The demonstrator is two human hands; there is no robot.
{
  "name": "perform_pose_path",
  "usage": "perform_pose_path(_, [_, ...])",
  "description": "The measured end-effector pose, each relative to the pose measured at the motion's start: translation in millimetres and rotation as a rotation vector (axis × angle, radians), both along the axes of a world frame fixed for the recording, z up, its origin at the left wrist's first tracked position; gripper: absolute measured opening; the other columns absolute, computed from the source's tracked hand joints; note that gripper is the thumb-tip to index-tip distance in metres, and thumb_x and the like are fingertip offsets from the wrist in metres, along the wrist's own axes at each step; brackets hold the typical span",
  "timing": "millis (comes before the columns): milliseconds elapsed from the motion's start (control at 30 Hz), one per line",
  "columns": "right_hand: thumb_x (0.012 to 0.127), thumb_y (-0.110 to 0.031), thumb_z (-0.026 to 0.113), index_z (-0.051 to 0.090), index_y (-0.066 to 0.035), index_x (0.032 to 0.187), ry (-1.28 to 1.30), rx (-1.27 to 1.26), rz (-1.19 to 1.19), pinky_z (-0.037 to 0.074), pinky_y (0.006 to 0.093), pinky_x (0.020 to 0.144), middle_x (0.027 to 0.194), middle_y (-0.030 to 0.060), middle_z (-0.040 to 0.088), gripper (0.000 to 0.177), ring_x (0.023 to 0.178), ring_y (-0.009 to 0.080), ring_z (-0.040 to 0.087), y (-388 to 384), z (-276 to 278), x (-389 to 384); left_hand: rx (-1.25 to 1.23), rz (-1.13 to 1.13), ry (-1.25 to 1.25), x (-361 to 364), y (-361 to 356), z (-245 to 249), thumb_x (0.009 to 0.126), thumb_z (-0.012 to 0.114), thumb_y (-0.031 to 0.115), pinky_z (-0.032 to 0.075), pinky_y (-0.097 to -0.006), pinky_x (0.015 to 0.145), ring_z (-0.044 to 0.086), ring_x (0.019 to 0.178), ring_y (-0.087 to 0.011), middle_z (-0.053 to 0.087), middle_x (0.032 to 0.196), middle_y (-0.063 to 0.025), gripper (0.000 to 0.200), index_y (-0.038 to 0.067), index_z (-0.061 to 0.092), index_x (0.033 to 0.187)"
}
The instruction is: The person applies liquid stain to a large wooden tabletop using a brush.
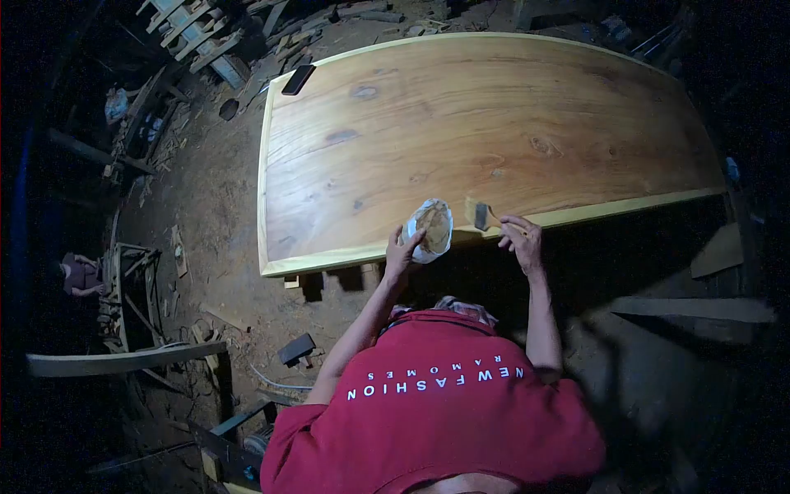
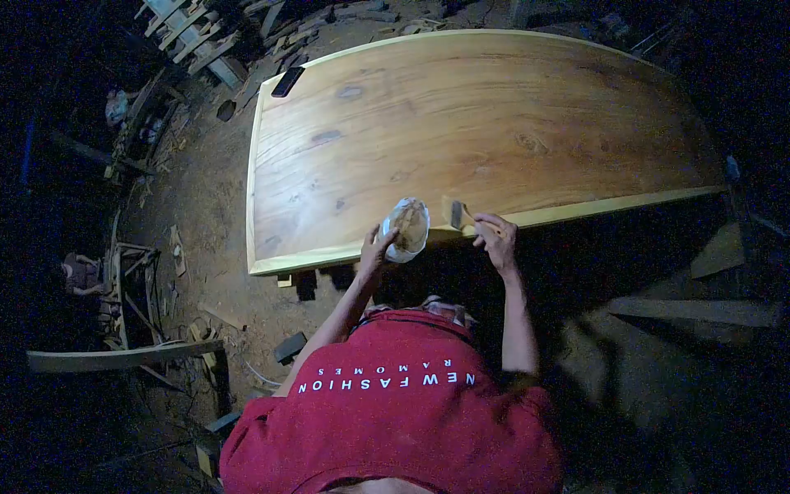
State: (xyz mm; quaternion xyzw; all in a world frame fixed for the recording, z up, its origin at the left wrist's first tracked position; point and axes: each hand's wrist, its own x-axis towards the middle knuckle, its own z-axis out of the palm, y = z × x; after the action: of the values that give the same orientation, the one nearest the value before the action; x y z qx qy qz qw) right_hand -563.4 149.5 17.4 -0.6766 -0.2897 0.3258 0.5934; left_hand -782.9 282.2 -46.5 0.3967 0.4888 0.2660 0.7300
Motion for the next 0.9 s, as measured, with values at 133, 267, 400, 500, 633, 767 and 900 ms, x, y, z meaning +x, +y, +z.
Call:
perform_pose_path(133, [0.074, -0.012, 0.056, 0.063, 0.0, 0.089, 0.082, 0.005, 0.324, 0.047, 0.0243, 0.05, 0.072, 0.0096, 0.062, 0.02, 0.054, 0.0131, 0.058, 17.0, 10.2, -22.2, 0.141, 0.018, 0.035, 8.0, -13.7, 17.3, 0.065, 0.074, 0.033, 0.041, -0.0303, 0.084, 0.047, 0.104, -0.0216, 0.044, 0.119, -0.0181, 0.087, -0.003, 0.028, 0.128])
perform_pose_path(267, [0.073, -0.013, 0.057, 0.062, -0.001, 0.09, -0.41, 0.024, 0.411, 0.049, 0.0286, 0.064, 0.082, 0.0133, 0.064, 0.023, 0.07, 0.0188, 0.062, 38.9, -19.8, -54.0, 0.185, -0.051, -0.03, 9.5, -17.2, -18.7, 0.069, 0.071, 0.031, 0.043, -0.0308, 0.081, 0.049, 0.102, -0.0224, 0.044, 0.117, -0.0184, 0.079, 0.0, 0.029, 0.128])
perform_pose_path(400, [0.071, -0.017, 0.057, 0.063, -0.003, 0.09, -0.344, -0.085, 0.568, 0.046, 0.0312, 0.076, 0.088, 0.0149, 0.063, 0.025, 0.083, 0.0242, 0.061, 43.8, -25.1, -65.3, 0.104, -0.029, -0.084, -0.1, -25.5, -9.7, 0.072, 0.069, 0.028, 0.046, -0.0311, 0.078, 0.05, 0.1, -0.0225, 0.045, 0.116, -0.0183, 0.073, 0.003, 0.029, 0.128])
perform_pose_path(500, [0.072, -0.019, 0.056, 0.063, -0.003, 0.089, -0.173, -0.094, 0.714, 0.047, 0.032, 0.075, 0.087, 0.0159, 0.063, 0.024, 0.083, 0.0252, 0.061, 39.4, -22.8, -60.1, 0.06, 0.033, -0.065, -7.3, -31.2, -0.6, 0.071, 0.07, 0.029, 0.046, -0.0316, 0.078, 0.05, 0.1, -0.022, 0.046, 0.115, -0.0181, 0.073, 0.004, 0.031, 0.128])
perform_pose_path(633, [0.073, -0.017, 0.057, 0.063, -0.003, 0.089, -0.317, -0.097, 0.601, 0.047, 0.0279, 0.071, 0.084, 0.0115, 0.064, 0.023, 0.076, 0.0191, 0.061, 36.9, 1.7, -55.4, 0.328, -0.003, 0.114, -7.0, -30.0, -7.0, 0.068, 0.072, 0.033, 0.047, -0.0319, 0.075, 0.05, 0.1, -0.0232, 0.044, 0.118, -0.0165, 0.079, 0.003, 0.031, 0.128])
perform_pose_path(767, [0.073, -0.009, 0.056, 0.062, 0.001, 0.087, -0.105, -0.039, 0.395, 0.046, 0.0264, 0.067, 0.079, 0.0096, 0.064, 0.018, 0.073, 0.0132, 0.058, 20.1, 13.6, -37.3, 0.154, 0.068, 0.075, -12.4, -29.1, -15.5, 0.067, 0.072, 0.032, 0.048, -0.0327, 0.072, 0.051, 0.099, -0.0231, 0.044, 0.119, -0.0156, 0.079, 0.003, 0.031, 0.128])
perform_pose_path(900, [0.076, -0.015, 0.056, 0.062, -0.004, 0.088, -0.43, -0.013, 0.112, 0.045, 0.0323, 0.054, 0.072, 0.0082, 0.06, 0.017, 0.061, 0.0222, 0.057, 21.6, -26.6, -15.2, -0.004, 0.127, 0.048, -28.5, -28.2, 9.6, 0.065, 0.074, 0.033, 0.047, -0.0313, 0.073, 0.05, 0.099, -0.0218, 0.044, 0.117, -0.0173, 0.086, 0.0, 0.026, 0.129])
